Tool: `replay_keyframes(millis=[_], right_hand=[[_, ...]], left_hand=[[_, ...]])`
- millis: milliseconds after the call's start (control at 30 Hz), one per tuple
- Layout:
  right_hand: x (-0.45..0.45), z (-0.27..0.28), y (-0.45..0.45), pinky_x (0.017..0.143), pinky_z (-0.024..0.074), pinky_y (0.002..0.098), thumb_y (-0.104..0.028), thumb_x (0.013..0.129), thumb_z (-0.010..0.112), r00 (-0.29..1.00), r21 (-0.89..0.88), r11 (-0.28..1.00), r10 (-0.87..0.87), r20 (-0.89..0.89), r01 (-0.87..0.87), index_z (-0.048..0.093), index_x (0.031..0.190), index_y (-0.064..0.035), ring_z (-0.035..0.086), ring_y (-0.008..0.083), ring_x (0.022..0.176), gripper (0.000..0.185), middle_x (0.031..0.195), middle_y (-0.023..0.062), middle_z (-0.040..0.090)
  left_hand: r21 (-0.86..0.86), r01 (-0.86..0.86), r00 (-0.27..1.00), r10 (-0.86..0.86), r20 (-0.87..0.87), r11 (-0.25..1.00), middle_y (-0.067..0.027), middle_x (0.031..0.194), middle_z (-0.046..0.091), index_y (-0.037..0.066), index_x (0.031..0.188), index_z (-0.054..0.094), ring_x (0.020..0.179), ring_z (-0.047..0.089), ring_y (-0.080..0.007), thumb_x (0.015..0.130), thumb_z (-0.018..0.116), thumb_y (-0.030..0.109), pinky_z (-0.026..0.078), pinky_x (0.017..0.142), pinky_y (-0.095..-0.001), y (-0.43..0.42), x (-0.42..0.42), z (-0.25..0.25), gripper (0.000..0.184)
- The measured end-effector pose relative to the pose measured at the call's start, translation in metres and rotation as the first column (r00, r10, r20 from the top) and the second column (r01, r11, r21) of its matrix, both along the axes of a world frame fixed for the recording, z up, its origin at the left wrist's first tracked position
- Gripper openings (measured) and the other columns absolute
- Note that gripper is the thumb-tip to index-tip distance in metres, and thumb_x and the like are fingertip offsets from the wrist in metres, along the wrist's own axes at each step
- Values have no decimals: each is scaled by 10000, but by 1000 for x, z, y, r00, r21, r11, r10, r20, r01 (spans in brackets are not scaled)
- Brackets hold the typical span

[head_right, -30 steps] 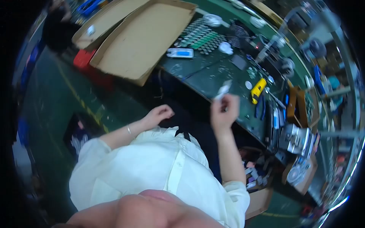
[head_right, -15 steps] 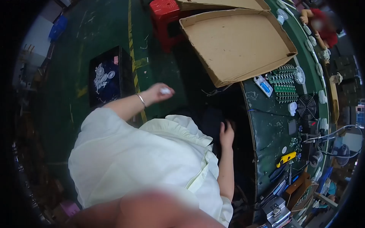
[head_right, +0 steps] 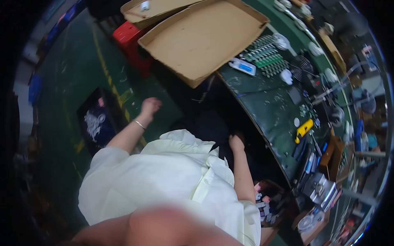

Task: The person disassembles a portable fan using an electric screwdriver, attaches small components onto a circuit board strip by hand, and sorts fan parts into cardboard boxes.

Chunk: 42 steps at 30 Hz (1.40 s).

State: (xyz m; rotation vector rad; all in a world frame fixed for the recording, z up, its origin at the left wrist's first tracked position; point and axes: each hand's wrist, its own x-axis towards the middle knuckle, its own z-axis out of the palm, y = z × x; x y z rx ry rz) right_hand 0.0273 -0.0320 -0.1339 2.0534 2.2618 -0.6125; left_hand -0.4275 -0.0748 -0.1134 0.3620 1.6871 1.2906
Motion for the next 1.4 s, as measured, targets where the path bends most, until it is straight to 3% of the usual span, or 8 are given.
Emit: replay_keyframes(millis=[67, 100, 133, 167, 233, 1000, 1167, 1400], right_hand=[[-6, 17, -2, 913, 474, 468, -252, 835, 609, 997, -45, 998, -48, 66, 51, 630, 1075, -19, 582, 398, 1040, 336, 1104, 238, 609], [-9, 29, -4, 913, 475, 468, -263, 832, 611, 991, -72, 996, -43, 129, 52, 637, 1065, -20, 585, 393, 1038, 338, 1098, 233, 614], [-6, 24, -9, 893, 489, 466, -292, 828, 609, 988, -37, 997, -56, 146, 62, 646, 1047, -18, 596, 390, 1027, 352, 1095, 231, 619], [-4, 23, -13, 871, 501, 462, -297, 831, 603, 985, -24, 997, -72, 157, 77, 652, 1043, -18, 607, 390, 1015, 354, 1095, 232, 624], [-10, 48, -22, 804, 533, 452, -299, 841, 578, 979, -156, 977, -121, 164, 147, 693, 979, -25, 649, 374, 955, 327, 1028, 219, 663], [16, 76, -128, 693, 485, 421, -333, 832, 582, 922, 203, 900, -366, -125, 385, 705, 648, -81, 655, 310, 671, 335, 650, 127, 660], [19, 74, -105, 718, 475, 425, -270, 777, 600, 957, 15, 957, -289, -2, 289, 728, 713, -97, 675, 281, 732, 224, 731, 115, 693], [24, 66, -83, 755, 464, 407, -198, 750, 591, 972, -23, 971, -236, -2, 236, 737, 778, -108, 675, 259, 817, 174, 819, 103, 709]], left_hand=[[-165, 599, 655, -597, -463, 784, -165, 1126, 622, 18, 1181, 554, 1054, 588, -287, 898, 567, 268, 468, 929, -371, 34, 95, 11, 377], [-39, 796, 538, -734, -415, 604, -180, 1221, 572, 53, 1238, 530, 1156, 520, -321, 901, 568, 303, 412, 1000, -397, 38, 146, 27, 421], [-157, 954, 149, -855, -497, 257, -258, 1340, 454, 80, 1314, 490, 1235, 450, -385, 889, 589, 354, 380, 1034, -426, 41, 184, 53, 515], [-522, 832, -260, -698, -667, 189, -340, 1404, 321, 125, 1381, 443, 1304, 348, -466, 881, 596, 399, 333, 1062, -496, 27, 216, 92, 591], [-658, 753, -553, -559, -618, -18, -390, 1422, 239, 155, 1410, 417, 1346, 250, -512, 869, 587, 461, 291, 1066, -569, 38, 241, 74, 645], [-733, 663, -739, -286, -610, -150, -196, 1365, 420, 192, 1372, 450, 1240, 404, -416, 879, 544, 388, 352, 982, -618, 49, 283, 55, 539], [-814, 577, -808, -98, -581, 65, -195, 1252, 520, 184, 1306, 518, 1084, 541, -375, 879, 541, 418, 389, 957, -580, 42, 304, 83, 488], [-865, 393, -916, -52, -398, -312, -147, 1089, 628, 152, 1309, 494, 1012, 622, -326, 917, 481, 360, 483, 879, -487, 74, 325, 10, 443]])
